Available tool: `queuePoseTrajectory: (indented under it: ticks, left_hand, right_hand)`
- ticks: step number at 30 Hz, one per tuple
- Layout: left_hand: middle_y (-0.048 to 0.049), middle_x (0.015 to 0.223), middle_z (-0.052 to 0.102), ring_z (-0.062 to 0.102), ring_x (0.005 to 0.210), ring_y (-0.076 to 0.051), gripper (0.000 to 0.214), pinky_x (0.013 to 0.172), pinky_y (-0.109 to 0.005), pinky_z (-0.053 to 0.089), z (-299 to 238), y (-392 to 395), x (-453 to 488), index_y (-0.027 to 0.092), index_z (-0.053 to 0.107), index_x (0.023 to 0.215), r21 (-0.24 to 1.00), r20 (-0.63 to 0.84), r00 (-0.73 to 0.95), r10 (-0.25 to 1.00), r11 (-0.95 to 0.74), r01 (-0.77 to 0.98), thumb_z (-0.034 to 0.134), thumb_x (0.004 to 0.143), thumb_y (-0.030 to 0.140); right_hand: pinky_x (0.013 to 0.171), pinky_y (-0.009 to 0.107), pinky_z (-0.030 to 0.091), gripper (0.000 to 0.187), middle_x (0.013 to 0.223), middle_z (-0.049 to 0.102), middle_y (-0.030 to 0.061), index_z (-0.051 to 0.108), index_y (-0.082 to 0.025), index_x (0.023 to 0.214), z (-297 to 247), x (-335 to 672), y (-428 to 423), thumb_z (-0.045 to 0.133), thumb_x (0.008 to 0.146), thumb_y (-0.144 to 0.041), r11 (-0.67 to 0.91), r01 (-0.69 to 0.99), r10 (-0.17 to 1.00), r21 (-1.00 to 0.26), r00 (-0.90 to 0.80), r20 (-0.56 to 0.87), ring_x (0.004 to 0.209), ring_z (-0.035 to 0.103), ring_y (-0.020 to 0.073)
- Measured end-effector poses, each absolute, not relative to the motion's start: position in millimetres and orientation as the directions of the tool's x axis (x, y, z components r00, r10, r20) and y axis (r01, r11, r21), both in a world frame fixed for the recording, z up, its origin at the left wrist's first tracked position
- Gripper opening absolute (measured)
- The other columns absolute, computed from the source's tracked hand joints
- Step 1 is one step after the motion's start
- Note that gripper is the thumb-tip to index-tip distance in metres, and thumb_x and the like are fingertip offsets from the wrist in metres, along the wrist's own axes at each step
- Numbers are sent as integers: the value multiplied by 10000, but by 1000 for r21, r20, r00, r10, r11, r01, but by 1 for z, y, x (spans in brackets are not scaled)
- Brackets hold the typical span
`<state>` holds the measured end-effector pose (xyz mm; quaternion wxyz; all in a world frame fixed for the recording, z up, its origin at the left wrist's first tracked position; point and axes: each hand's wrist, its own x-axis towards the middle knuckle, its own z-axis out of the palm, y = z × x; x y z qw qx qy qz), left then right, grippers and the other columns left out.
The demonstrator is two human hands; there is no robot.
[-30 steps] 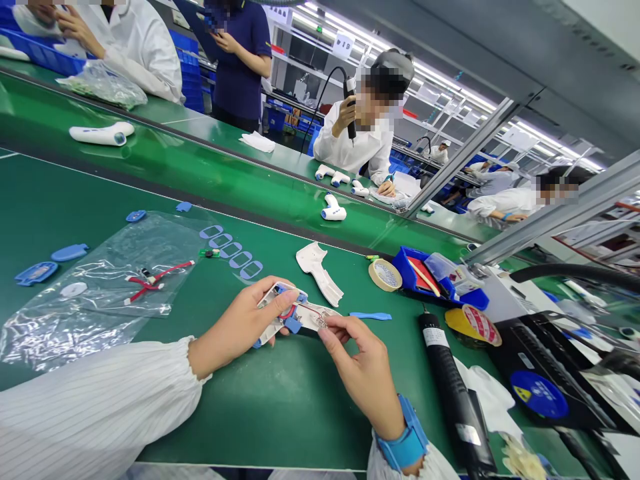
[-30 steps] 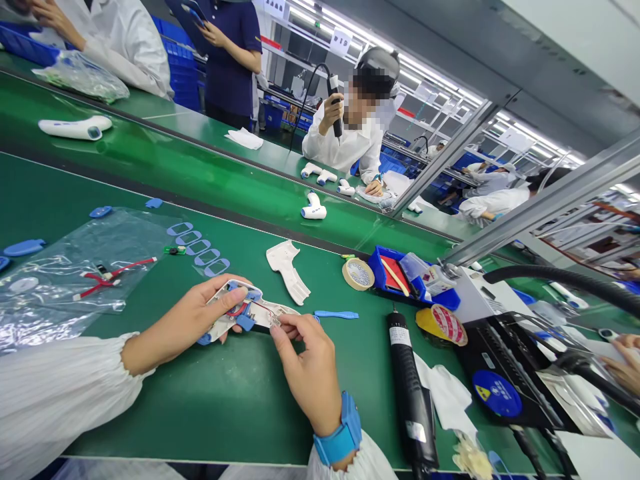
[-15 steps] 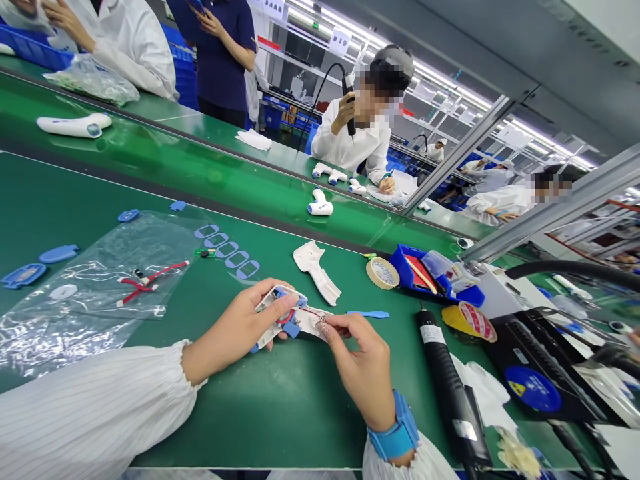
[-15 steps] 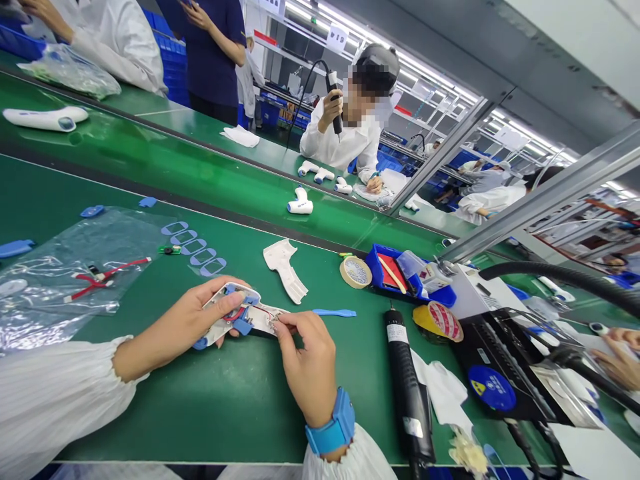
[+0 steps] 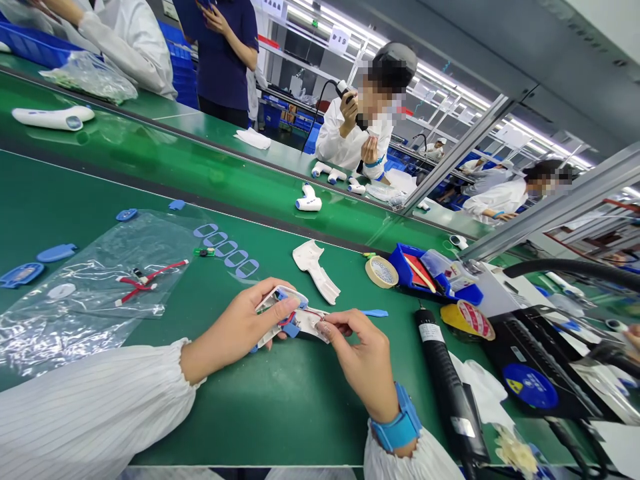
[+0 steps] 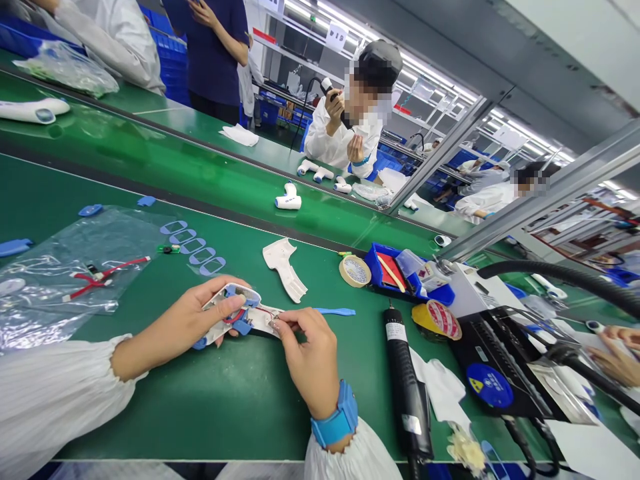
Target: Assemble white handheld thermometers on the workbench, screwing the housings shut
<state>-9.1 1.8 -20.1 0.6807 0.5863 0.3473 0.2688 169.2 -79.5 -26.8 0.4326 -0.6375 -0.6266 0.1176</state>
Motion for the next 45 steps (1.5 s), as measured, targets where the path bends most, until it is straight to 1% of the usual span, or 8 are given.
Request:
queuePoseTrajectory:
  ticks: [7,11,16,19,26,32,37,45]
  left_hand:
    - [30,698,562,582,591,-123,361,419,-179,459,-21,1,-11,217,534,1038,993,-114,623,773,83,79,568,799,486]
    - [21,749,571,578,579,-109,346,409,-167,443,-22,3,-12,212,537,1026,994,-103,655,748,53,97,578,796,466]
    - [25,718,577,579,534,-101,362,395,-161,428,-22,7,-14,207,524,1028,989,-144,704,695,80,124,586,788,470]
    - [29,688,578,584,524,-103,366,397,-160,429,-23,9,-15,204,521,1018,986,-166,734,659,114,121,585,785,479]
    - [7,708,602,591,540,-117,379,394,-169,440,-25,10,-10,195,528,1028,986,-167,677,717,130,105,564,796,493]
    - [11,652,600,590,536,-125,375,389,-171,442,-24,11,-8,197,540,1014,972,-221,653,724,218,87,550,803,506]
    - [18,657,594,591,552,-125,357,393,-170,441,-24,11,-8,201,548,1006,973,-212,651,729,223,67,552,807,498]
    - [15,648,598,584,538,-122,354,396,-173,432,-23,8,-9,193,536,1011,984,-167,650,741,171,58,545,815,487]
  right_hand:
    - [602,263,418,75,672,606,-12,616,-205,702,-18,180,-72,661,755,-177,107,726,960,-679,101,260,638,530,142]
    - [618,269,405,220,781,599,4,614,-201,817,-11,187,-64,751,644,-192,60,715,983,-697,78,164,707,512,159]
    - [559,251,380,191,647,625,-4,670,-173,738,-8,192,-56,758,648,-315,-144,460,968,-876,-117,-220,586,497,122]
    - [522,230,373,296,571,592,-23,636,-154,691,-12,192,-55,811,563,-356,-248,308,942,-919,-144,-303,526,481,97]
    - [548,236,426,293,685,632,-6,633,-158,754,-23,188,-58,772,619,-378,-198,192,976,-961,-47,-211,585,530,109]
    - [676,268,481,310,905,674,17,660,-209,1006,-16,194,-63,649,764,-403,-152,192,969,-970,-163,-184,747,593,141]
    - [600,227,458,262,775,669,-2,676,-198,937,-24,193,-63,610,800,-411,-130,169,986,-977,-85,-146,652,572,113]
    - [670,271,478,188,838,692,29,675,-186,906,-33,185,-66,572,836,-327,67,413,996,-908,34,88,750,616,164]
